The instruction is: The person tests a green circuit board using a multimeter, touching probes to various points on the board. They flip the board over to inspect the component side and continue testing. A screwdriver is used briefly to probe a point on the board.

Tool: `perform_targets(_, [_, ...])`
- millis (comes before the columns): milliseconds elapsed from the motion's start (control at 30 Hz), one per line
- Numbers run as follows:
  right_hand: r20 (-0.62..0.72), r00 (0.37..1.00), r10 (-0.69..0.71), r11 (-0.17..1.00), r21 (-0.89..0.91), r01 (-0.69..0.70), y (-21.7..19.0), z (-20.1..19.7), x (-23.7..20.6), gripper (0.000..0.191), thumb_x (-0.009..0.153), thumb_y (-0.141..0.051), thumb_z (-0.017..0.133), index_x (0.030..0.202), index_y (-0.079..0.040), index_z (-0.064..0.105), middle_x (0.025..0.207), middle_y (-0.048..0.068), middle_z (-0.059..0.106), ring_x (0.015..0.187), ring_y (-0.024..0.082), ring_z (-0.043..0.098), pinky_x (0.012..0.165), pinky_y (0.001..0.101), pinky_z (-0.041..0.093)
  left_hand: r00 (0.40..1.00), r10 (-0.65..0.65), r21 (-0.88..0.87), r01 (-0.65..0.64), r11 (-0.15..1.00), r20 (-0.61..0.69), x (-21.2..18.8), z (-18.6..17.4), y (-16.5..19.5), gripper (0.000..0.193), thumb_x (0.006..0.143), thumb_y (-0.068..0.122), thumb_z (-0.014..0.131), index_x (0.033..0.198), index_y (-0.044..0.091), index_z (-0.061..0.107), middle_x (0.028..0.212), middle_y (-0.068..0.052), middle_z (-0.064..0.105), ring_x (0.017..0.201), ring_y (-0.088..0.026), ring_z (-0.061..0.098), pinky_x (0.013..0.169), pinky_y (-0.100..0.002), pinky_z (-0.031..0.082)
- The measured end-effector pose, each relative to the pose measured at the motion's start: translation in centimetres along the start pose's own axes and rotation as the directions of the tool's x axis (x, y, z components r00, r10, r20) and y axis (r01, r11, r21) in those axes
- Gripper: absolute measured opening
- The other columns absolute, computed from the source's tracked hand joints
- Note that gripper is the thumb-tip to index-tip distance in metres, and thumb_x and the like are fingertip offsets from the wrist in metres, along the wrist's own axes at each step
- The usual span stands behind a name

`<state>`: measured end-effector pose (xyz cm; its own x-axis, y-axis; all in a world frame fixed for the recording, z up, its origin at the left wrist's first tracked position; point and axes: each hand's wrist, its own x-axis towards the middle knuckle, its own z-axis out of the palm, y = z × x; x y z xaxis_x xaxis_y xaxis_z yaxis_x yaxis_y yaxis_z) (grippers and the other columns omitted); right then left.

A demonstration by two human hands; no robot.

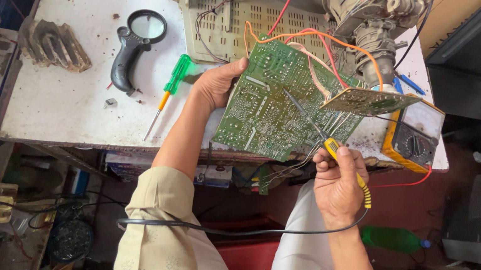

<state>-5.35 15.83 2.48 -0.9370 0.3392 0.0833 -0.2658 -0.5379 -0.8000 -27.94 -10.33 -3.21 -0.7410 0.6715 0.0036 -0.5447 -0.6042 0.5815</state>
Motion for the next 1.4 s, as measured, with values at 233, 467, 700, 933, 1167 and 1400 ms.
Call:
perform_targets(233, [0.018, 0.998, -0.059, 0.997, -0.042, 0.060, 0.3, 0.5, -0.8, 0.009, 0.102, -0.011, 0.067, 0.103, -0.003, 0.065, 0.096, 0.015, 0.073, 0.086, 0.023, 0.070, 0.080, 0.0332, 0.057, 1.000, 0.001, -0.005, -0.001, 1.000, 0.012, -0.1, 0.0, 0.1, 0.082, 0.071, 0.046, 0.092, 0.132, -0.001, 0.065, 0.123, -0.018, 0.072, 0.111, -0.027, 0.071, 0.101, -0.043, 0.057])
perform_targets(467, [0.085, 0.975, -0.205, 0.971, -0.104, 0.213, 1.0, 0.8, -1.6, 0.007, 0.104, -0.006, 0.066, 0.108, 0.000, 0.065, 0.103, 0.017, 0.074, 0.086, 0.026, 0.073, 0.079, 0.0341, 0.059, 0.997, -0.019, -0.015, 0.020, 1.000, 0.073, 0.0, -0.1, 0.1, 0.079, 0.072, 0.047, 0.092, 0.130, 0.000, 0.066, 0.119, -0.017, 0.074, 0.107, -0.026, 0.073, 0.098, -0.042, 0.058])
perform_targets(700, [0.119, 0.961, -0.249, 0.953, -0.144, 0.265, 1.0, 1.0, -1.7, 0.011, 0.103, -0.004, 0.065, 0.112, 0.001, 0.067, 0.102, 0.018, 0.073, 0.086, 0.026, 0.073, 0.078, 0.0328, 0.059, 0.998, -0.017, -0.018, 0.018, 1.000, 0.059, 0.0, -0.1, 0.1, 0.078, 0.073, 0.046, 0.092, 0.130, 0.000, 0.066, 0.120, -0.016, 0.074, 0.107, -0.026, 0.073, 0.099, -0.042, 0.059])
perform_targets(933, [0.058, 0.983, -0.177, 0.978, -0.099, 0.182, 1.2, 1.2, -2.0, 0.007, 0.104, -0.008, 0.065, 0.106, -0.001, 0.064, 0.098, 0.018, 0.073, 0.084, 0.025, 0.072, 0.077, 0.0343, 0.059, 0.999, -0.014, -0.013, 0.015, 1.000, 0.046, 0.0, -0.2, 0.0, 0.078, 0.073, 0.047, 0.091, 0.130, 0.000, 0.066, 0.120, -0.016, 0.074, 0.108, -0.026, 0.073, 0.098, -0.042, 0.059])
perform_targets(1167, [0.022, 0.987, -0.158, 0.982, -0.096, 0.160, 1.6, 1.3, -2.1, 0.010, 0.103, -0.012, 0.066, 0.104, -0.002, 0.063, 0.095, 0.017, 0.073, 0.081, 0.025, 0.072, 0.077, 0.0354, 0.060, 0.998, -0.014, -0.010, 0.015, 1.000, 0.057, 0.0, -0.2, 0.1, 0.077, 0.073, 0.047, 0.091, 0.129, 0.000, 0.066, 0.119, -0.016, 0.074, 0.107, -0.026, 0.073, 0.098, -0.042, 0.058])
perform_targets(1400, [0.079, 0.970, -0.232, 0.957, -0.160, 0.242, 2.5, 1.8, -3.1, 0.011, 0.106, -0.009, 0.064, 0.108, 0.000, 0.060, 0.097, 0.020, 0.072, 0.083, 0.026, 0.071, 0.077, 0.0347, 0.059, 1.000, -0.002, -0.017, 0.002, 1.000, -0.001, 0.1, -0.3, -0.1, 0.081, 0.070, 0.045, 0.092, 0.131, 0.000, 0.065, 0.123, -0.017, 0.072, 0.112, -0.028, 0.071, 0.102, -0.043, 0.057])
